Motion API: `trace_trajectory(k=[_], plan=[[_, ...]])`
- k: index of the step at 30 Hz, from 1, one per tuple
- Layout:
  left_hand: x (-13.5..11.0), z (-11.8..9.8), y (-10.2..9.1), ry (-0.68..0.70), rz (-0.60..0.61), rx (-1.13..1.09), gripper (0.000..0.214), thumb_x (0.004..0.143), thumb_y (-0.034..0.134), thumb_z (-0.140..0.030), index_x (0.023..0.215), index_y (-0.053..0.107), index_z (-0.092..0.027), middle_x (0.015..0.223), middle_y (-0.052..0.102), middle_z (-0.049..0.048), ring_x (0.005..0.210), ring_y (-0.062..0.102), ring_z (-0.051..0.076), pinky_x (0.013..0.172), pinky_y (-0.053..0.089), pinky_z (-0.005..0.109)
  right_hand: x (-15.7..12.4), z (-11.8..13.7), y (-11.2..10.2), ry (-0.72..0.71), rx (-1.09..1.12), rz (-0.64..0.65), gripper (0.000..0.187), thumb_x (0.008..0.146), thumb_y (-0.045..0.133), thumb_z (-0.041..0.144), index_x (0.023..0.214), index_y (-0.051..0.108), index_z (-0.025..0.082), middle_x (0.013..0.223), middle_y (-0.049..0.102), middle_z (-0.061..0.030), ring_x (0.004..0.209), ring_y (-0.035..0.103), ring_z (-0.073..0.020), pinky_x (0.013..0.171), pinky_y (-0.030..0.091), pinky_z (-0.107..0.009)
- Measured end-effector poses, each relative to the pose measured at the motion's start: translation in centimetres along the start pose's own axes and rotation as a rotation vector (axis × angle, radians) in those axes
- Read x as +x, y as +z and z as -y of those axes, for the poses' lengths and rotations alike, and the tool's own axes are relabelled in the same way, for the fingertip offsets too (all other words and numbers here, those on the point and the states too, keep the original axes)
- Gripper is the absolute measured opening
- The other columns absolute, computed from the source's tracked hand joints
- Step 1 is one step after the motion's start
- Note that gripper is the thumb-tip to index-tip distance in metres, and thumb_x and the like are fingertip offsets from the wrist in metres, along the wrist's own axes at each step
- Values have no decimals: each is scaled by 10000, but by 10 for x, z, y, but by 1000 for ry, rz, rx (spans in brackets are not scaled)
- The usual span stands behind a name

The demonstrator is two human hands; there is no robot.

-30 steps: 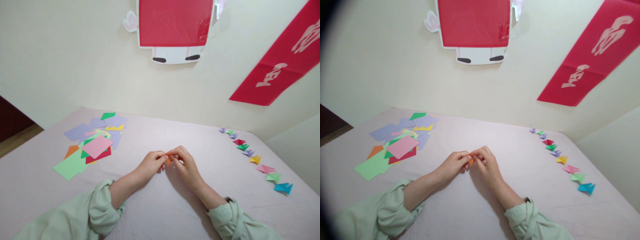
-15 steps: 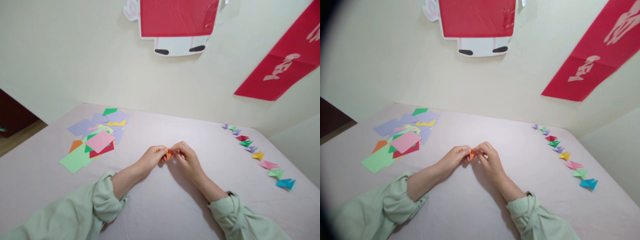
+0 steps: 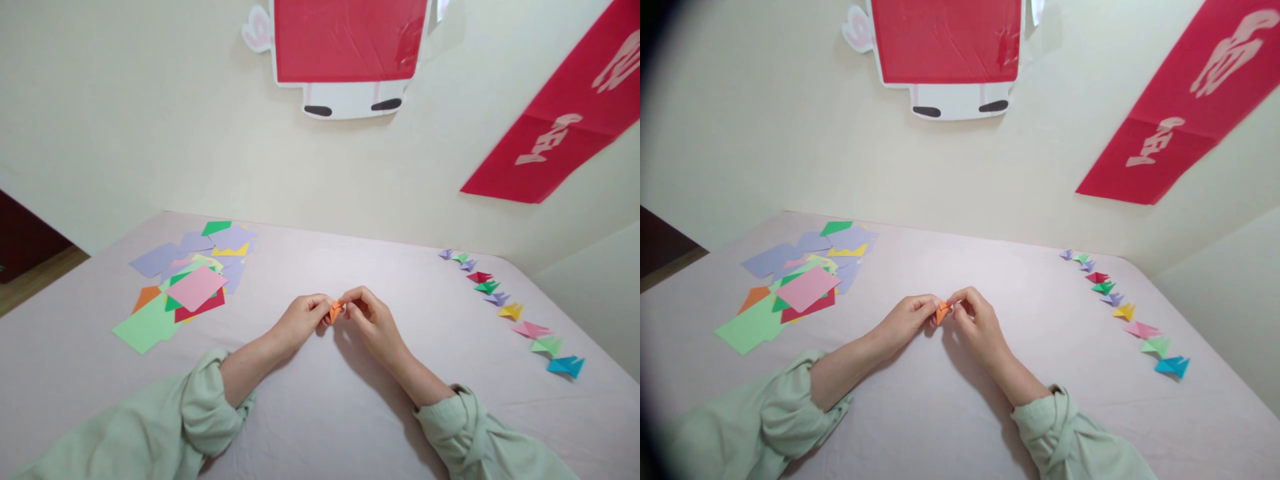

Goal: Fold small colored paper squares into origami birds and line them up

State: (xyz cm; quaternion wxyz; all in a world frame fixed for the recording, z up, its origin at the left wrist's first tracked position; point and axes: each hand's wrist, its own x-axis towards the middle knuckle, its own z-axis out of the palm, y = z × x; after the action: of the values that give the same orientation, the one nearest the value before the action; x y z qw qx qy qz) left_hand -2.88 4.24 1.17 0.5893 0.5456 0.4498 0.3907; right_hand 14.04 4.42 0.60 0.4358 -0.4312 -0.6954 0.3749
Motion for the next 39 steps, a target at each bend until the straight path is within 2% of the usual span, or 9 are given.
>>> trace_trajectory(k=[3, 6, 9, 19, 29, 35, 39], plan=[[-1, 3, 0, 23, -23, 29, 327, 848, 508, -419, 666, 595, -162, 615, 529, -12, 591, 476, 122, 592, 378, 238, 2, -2, -1, 120, 82, -12, 141, 908, 486, 314, 875, 564, 201, 725, 589, 8, 643, 566, -146, 623, 464, -280], [-1, 6, 2, 70, -29, 41, 289, 861, 518, -405, 741, 611, -159, 664, 542, -13, 630, 496, 121, 622, 397, 235, 3, -3, -1, 180, 120, 53, 277, 931, 465, 414, 772, 538, 198, 634, 547, 26, 561, 517, -128, 564, 432, -263], [-1, 10, 5, 96, -21, 21, 257, 864, 538, -384, 750, 589, -159, 693, 541, -18, 641, 498, 110, 623, 403, 227, 2, -4, 0, 216, 129, 88, 293, 904, 515, 443, 742, 518, 198, 595, 516, 42, 520, 488, -115, 521, 396, -247], [-2, 5, 6, 113, -18, -22, 224, 852, 568, -354, 734, 564, -164, 683, 540, -19, 653, 500, 108, 637, 412, 229, 2, -2, 1, 202, 186, 71, 289, 863, 571, 449, 734, 521, 196, 577, 522, 44, 515, 482, -111, 508, 381, -236], [-2, 8, 6, 72, -2, -23, 180, 821, 577, -306, 719, 581, -158, 689, 566, -13, 658, 512, 111, 630, 413, 226, 0, -1, 3, 203, 132, 90, 201, 850, 573, 362, 760, 500, 198, 637, 542, 32, 555, 484, -118, 523, 373, -241], [-2, 4, 6, 60, 24, 12, 245, 829, 581, -360, 695, 559, -156, 660, 551, -17, 628, 488, 106, 614, 398, 229, -1, 1, 3, 162, 69, 77, 197, 860, 567, 347, 753, 501, 195, 650, 520, 34, 579, 452, -116, 533, 339, -244], [0, 6, 3, 42, 31, -11, 241, 826, 584, -350, 684, 551, -159, 636, 547, -18, 601, 476, 103, 583, 381, 223, -1, 2, 2, 198, 103, 122, 199, 888, 526, 355, 767, 494, 199, 607, 508, 47, 534, 456, -111, 516, 348, -243]])
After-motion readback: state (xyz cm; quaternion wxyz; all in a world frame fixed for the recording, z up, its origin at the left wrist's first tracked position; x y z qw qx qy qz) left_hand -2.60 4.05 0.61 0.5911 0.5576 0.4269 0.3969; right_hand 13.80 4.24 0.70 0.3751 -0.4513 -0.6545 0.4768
